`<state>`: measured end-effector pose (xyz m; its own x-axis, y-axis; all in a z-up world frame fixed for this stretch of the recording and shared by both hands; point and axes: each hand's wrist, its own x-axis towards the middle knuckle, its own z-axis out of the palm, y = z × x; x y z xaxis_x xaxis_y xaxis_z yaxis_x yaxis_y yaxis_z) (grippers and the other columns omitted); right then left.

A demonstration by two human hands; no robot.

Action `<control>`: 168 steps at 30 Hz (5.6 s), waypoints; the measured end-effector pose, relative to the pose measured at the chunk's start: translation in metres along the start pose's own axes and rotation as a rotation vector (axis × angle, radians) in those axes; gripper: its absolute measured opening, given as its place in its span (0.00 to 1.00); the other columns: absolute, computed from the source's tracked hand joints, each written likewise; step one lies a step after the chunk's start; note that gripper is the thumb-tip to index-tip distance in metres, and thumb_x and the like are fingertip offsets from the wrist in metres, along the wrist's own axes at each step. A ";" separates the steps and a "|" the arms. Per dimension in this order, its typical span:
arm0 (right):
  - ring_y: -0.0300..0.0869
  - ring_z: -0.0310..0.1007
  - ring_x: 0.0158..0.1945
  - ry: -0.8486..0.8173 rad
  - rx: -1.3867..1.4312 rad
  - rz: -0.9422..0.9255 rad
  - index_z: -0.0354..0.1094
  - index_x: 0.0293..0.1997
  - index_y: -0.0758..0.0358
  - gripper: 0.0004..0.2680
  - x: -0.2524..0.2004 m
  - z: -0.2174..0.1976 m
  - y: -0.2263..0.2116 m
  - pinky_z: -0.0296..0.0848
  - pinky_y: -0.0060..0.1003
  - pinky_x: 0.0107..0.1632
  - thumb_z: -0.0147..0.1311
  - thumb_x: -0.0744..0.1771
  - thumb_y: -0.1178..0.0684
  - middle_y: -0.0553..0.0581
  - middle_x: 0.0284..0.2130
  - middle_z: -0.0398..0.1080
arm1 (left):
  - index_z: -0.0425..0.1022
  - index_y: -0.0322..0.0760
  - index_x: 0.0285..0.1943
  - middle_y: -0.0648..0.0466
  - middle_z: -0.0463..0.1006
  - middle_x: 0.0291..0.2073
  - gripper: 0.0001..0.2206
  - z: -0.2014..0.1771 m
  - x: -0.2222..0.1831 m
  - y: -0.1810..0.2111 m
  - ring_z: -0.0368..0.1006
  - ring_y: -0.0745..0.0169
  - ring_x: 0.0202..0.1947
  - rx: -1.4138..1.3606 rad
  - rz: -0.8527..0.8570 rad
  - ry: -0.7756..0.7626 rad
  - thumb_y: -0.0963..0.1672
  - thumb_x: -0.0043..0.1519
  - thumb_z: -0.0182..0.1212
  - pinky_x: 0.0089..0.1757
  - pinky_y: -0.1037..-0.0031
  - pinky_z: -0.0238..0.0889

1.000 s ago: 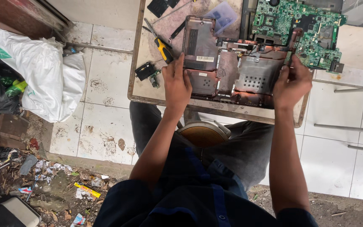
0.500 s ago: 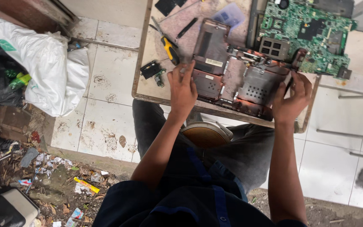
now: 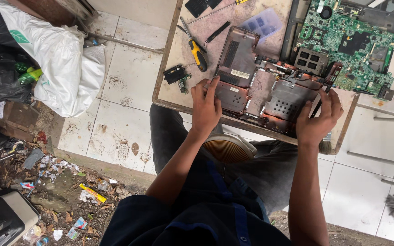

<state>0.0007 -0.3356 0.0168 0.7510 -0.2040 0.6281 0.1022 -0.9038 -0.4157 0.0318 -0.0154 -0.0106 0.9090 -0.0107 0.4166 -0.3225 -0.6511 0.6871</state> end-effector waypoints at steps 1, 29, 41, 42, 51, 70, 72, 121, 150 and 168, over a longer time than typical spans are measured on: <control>0.64 0.66 0.62 -0.001 0.001 -0.003 0.75 0.65 0.68 0.16 -0.001 -0.002 -0.002 0.73 0.62 0.59 0.59 0.68 0.67 0.71 0.63 0.69 | 0.62 0.44 0.79 0.40 0.64 0.64 0.32 -0.001 0.000 0.000 0.62 0.43 0.54 0.000 -0.002 0.003 0.32 0.62 0.52 0.50 0.55 0.67; 0.53 0.70 0.51 -0.032 0.062 -0.142 0.81 0.44 0.63 0.05 -0.036 0.024 -0.048 0.74 0.47 0.51 0.62 0.68 0.65 0.56 0.48 0.71 | 0.75 0.46 0.65 0.52 0.64 0.57 0.21 -0.013 -0.012 -0.014 0.69 0.51 0.49 -0.052 0.159 0.092 0.35 0.65 0.52 0.46 0.58 0.70; 0.53 0.71 0.50 -0.023 0.116 -0.131 0.81 0.44 0.63 0.05 -0.034 0.022 -0.047 0.75 0.46 0.51 0.62 0.68 0.65 0.56 0.47 0.72 | 0.77 0.49 0.63 0.55 0.68 0.49 0.17 -0.064 -0.002 -0.040 0.64 0.55 0.46 0.096 0.061 0.209 0.40 0.65 0.62 0.43 0.61 0.67; 0.53 0.71 0.49 -0.017 0.136 -0.136 0.81 0.44 0.64 0.05 -0.031 0.022 -0.051 0.75 0.46 0.50 0.61 0.68 0.66 0.57 0.47 0.71 | 0.74 0.48 0.64 0.53 0.66 0.51 0.16 -0.070 0.000 -0.042 0.63 0.55 0.45 0.122 0.008 0.184 0.39 0.67 0.60 0.42 0.61 0.68; 0.53 0.71 0.48 -0.009 0.127 -0.125 0.81 0.44 0.62 0.05 -0.032 0.022 -0.050 0.74 0.46 0.49 0.61 0.68 0.64 0.55 0.47 0.71 | 0.74 0.45 0.59 0.53 0.71 0.47 0.14 -0.068 0.002 -0.050 0.71 0.51 0.46 0.201 -0.067 0.179 0.43 0.66 0.69 0.41 0.57 0.73; 0.54 0.72 0.47 0.003 0.155 -0.115 0.81 0.43 0.62 0.04 -0.029 0.020 -0.049 0.75 0.45 0.49 0.63 0.68 0.64 0.57 0.45 0.72 | 0.81 0.43 0.60 0.54 0.73 0.38 0.21 -0.078 0.002 -0.044 0.78 0.55 0.37 -0.139 -0.144 0.159 0.36 0.56 0.64 0.37 0.63 0.75; 0.54 0.73 0.47 -0.005 0.162 -0.105 0.81 0.42 0.62 0.04 -0.029 0.018 -0.050 0.76 0.45 0.48 0.63 0.68 0.64 0.57 0.45 0.72 | 0.83 0.44 0.57 0.54 0.73 0.37 0.21 -0.079 0.005 -0.035 0.79 0.59 0.36 -0.277 -0.170 0.179 0.35 0.55 0.67 0.39 0.70 0.77; 0.64 0.79 0.33 -0.344 0.228 0.066 0.73 0.64 0.82 0.25 0.043 -0.021 0.003 0.79 0.47 0.28 0.71 0.59 0.73 0.75 0.43 0.71 | 0.66 0.48 0.77 0.50 0.82 0.55 0.21 0.150 0.054 0.083 0.74 0.52 0.61 -0.529 0.479 -0.300 0.41 0.75 0.59 0.52 0.58 0.81; 0.57 0.77 0.43 -0.397 0.087 0.027 0.78 0.62 0.69 0.24 0.090 -0.021 0.065 0.78 0.42 0.36 0.79 0.60 0.63 0.64 0.45 0.68 | 0.78 0.42 0.64 0.50 0.78 0.56 0.15 0.145 0.056 0.085 0.72 0.48 0.59 -0.477 0.532 -0.271 0.37 0.70 0.53 0.47 0.56 0.81; 0.55 0.70 0.48 -0.081 -0.399 0.031 0.80 0.50 0.62 0.22 0.058 0.012 0.034 0.73 0.52 0.45 0.80 0.56 0.44 0.56 0.41 0.68 | 0.82 0.38 0.49 0.51 0.79 0.43 0.10 0.147 0.058 0.084 0.73 0.54 0.50 -0.498 0.561 -0.221 0.39 0.71 0.52 0.44 0.60 0.79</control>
<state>0.0552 -0.3736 0.0310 0.8004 -0.2178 0.5585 -0.1705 -0.9759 -0.1361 0.0966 -0.1819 -0.0163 0.5897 -0.4226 0.6883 -0.7823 -0.0872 0.6167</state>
